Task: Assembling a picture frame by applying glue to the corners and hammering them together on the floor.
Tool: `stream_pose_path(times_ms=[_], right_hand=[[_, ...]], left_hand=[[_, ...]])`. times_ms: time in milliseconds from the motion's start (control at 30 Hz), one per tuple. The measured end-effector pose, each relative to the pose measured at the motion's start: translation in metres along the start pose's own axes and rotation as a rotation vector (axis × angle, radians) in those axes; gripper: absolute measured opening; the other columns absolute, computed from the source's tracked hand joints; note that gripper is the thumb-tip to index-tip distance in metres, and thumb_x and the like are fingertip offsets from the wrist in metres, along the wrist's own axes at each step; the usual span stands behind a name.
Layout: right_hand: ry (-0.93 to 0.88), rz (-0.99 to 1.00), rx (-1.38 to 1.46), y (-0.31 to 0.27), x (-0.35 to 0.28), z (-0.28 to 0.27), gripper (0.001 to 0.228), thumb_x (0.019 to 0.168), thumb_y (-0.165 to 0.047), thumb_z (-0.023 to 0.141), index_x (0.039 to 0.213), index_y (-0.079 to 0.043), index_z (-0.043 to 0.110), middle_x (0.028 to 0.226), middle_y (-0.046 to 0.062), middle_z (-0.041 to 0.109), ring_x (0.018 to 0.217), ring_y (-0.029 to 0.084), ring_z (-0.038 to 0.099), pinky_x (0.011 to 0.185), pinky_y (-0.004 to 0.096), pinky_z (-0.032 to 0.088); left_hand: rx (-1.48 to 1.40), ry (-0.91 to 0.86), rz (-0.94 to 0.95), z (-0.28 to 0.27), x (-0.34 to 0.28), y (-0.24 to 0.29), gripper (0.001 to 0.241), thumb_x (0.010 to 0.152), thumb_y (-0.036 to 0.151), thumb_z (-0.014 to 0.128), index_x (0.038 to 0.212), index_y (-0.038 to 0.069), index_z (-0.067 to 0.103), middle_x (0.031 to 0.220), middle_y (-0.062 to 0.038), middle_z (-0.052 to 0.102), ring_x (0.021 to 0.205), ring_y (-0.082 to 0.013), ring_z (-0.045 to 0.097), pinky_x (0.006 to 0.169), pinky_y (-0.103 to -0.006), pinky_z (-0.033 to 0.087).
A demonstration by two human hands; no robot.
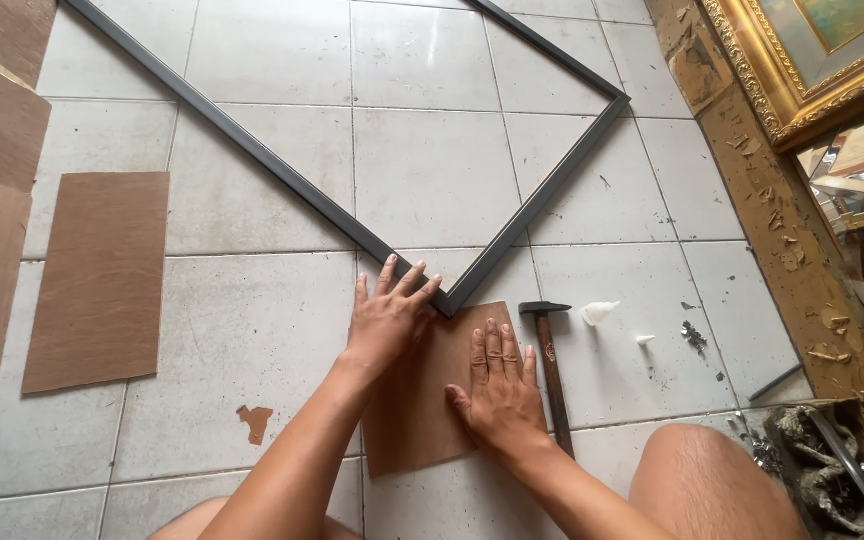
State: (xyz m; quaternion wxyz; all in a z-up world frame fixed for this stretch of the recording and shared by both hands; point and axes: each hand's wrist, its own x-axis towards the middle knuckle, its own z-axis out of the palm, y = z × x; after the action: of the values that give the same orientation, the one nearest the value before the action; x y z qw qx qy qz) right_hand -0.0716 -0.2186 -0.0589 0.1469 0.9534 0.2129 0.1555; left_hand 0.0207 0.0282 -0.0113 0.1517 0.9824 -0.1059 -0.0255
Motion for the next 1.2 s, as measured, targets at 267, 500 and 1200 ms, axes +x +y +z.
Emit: stream_pose_path(times_ms=[267, 500, 1200], right_hand=[[0.023, 0.057, -0.010, -0.007, 0.010, 0.006, 0.109, 0.103, -0.082, 0.034, 0.180, -0.007, 0.017, 0.189, 0.022, 0.016, 0.175, 0.038, 0.019, 0.132, 0.077, 0.022], [-0.445, -0.007, 0.226, 0.008, 0.033, -0.042, 0.099, 0.113, -0.075, 0.034, 0.178, -0.002, 0.018, 0.184, 0.031, 0.019, 0.170, 0.048, 0.020, 0.126, 0.082, 0.018], [-0.190, 1.080, 0.613, 0.354, -0.046, 0.007, 0.027, 0.096, -0.029, 0.080, 0.121, -0.029, 0.088, 0.099, 0.000, 0.085, 0.076, 0.026, 0.081, 0.077, 0.039, 0.064]], left_hand=[[0.030, -0.142, 0.037, -0.007, -0.006, 0.013, 0.073, 0.110, 0.053, 0.053, 0.177, 0.038, 0.027, 0.188, 0.005, 0.022, 0.172, -0.0451, 0.009, 0.130, -0.0738, 0.018], [0.124, -0.260, 0.070, -0.060, -0.028, 0.044, 0.085, 0.105, 0.053, 0.067, 0.179, 0.029, 0.033, 0.189, -0.011, 0.024, 0.173, -0.0493, 0.011, 0.131, -0.0755, 0.024], [-0.111, 0.161, 0.154, -0.049, -0.031, 0.054, 0.031, 0.092, 0.035, 0.083, 0.123, 0.039, 0.081, 0.136, 0.001, 0.074, 0.139, -0.0316, 0.062, 0.110, -0.0572, 0.052]])
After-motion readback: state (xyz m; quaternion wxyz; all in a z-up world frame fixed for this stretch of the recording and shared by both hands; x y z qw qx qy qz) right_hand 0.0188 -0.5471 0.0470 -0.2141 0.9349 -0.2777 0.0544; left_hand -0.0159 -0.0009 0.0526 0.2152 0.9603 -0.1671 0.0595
